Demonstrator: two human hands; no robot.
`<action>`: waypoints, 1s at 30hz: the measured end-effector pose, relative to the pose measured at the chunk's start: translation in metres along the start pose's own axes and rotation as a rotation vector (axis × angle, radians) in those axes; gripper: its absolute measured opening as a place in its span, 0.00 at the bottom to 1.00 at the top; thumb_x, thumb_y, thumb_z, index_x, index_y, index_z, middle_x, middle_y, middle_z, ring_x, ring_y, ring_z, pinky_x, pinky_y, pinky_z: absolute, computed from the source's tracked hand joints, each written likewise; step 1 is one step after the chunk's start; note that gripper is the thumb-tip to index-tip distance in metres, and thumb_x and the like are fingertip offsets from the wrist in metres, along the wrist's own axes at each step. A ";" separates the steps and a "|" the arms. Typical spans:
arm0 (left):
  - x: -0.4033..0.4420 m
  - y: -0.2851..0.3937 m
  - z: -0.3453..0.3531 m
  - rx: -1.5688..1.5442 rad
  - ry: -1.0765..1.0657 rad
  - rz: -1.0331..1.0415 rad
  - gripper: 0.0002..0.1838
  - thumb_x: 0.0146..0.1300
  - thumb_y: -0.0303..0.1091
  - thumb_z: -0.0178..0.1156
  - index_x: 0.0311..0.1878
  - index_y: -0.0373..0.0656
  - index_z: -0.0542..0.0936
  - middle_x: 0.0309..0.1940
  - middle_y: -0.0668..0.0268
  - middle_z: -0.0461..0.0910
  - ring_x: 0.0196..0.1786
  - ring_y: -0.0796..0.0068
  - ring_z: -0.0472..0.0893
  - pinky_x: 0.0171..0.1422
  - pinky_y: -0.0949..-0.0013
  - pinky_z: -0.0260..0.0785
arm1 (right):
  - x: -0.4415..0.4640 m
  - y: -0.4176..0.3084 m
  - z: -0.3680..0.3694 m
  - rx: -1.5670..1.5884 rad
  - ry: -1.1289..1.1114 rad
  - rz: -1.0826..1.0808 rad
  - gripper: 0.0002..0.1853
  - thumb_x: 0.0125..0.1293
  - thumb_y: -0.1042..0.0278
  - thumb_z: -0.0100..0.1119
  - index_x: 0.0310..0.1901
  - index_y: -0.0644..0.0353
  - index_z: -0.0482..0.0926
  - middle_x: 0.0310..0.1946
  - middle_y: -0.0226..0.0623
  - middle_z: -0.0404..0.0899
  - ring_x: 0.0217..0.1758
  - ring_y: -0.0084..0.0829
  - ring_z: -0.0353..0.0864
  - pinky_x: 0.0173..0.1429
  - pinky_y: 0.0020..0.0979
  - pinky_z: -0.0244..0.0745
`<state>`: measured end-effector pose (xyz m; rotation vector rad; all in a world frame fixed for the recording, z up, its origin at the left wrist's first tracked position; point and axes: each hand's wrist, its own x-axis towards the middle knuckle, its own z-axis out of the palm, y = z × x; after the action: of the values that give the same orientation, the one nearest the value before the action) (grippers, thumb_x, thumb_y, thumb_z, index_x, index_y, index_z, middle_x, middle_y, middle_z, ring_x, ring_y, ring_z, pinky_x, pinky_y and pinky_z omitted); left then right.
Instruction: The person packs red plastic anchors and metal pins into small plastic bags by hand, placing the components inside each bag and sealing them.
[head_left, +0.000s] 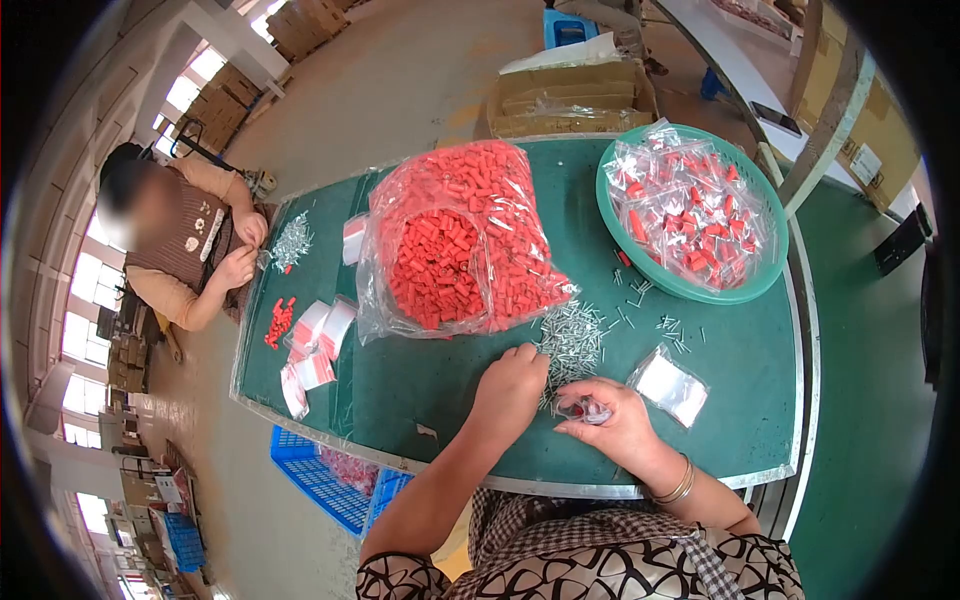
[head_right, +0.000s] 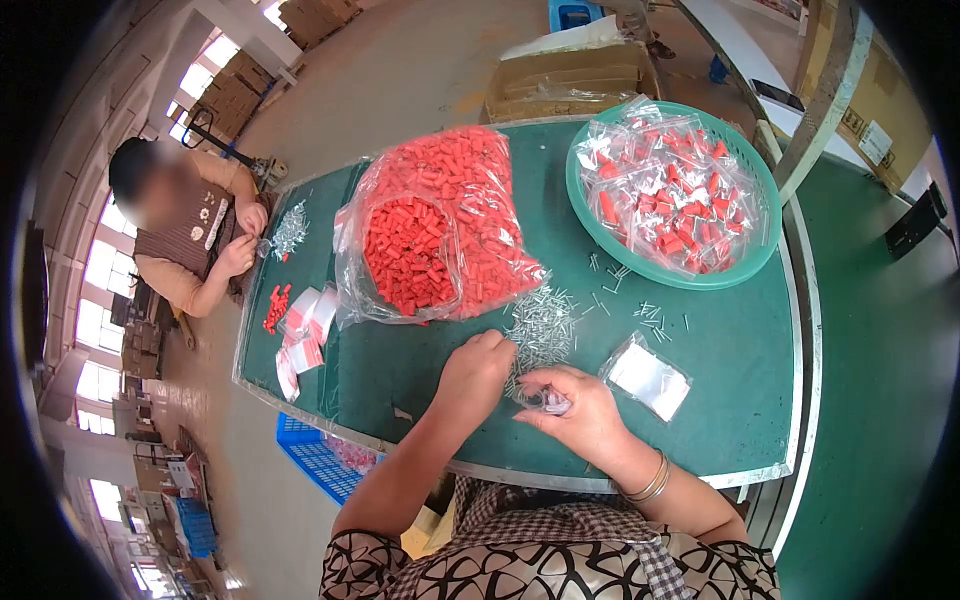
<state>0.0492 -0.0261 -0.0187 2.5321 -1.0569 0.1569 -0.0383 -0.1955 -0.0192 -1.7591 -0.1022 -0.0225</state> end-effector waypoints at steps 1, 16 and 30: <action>0.002 0.000 -0.001 -0.003 0.005 0.015 0.03 0.49 0.23 0.56 0.28 0.42 0.73 0.27 0.60 0.70 0.35 0.56 0.76 0.35 0.58 0.69 | 0.001 0.000 0.000 -0.011 0.003 -0.016 0.21 0.47 0.68 0.76 0.45 0.57 0.81 0.38 0.36 0.83 0.39 0.33 0.83 0.45 0.30 0.78; -0.011 0.001 -0.016 -0.926 0.144 -0.679 0.04 0.58 0.24 0.63 0.37 0.37 0.82 0.30 0.67 0.78 0.26 0.82 0.77 0.30 0.77 0.70 | 0.002 -0.004 -0.002 -0.022 0.012 0.027 0.22 0.48 0.67 0.75 0.46 0.58 0.81 0.39 0.37 0.83 0.42 0.34 0.83 0.47 0.31 0.78; -0.019 0.028 -0.042 -0.716 0.236 -0.330 0.07 0.56 0.19 0.64 0.39 0.37 0.82 0.34 0.65 0.79 0.30 0.81 0.77 0.32 0.77 0.69 | 0.001 0.000 -0.003 -0.005 0.029 -0.015 0.22 0.48 0.67 0.76 0.46 0.59 0.81 0.39 0.38 0.82 0.41 0.34 0.83 0.46 0.31 0.78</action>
<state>0.0178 -0.0147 0.0236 1.9303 -0.4695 -0.0181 -0.0373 -0.1983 -0.0188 -1.7623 -0.0940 -0.0593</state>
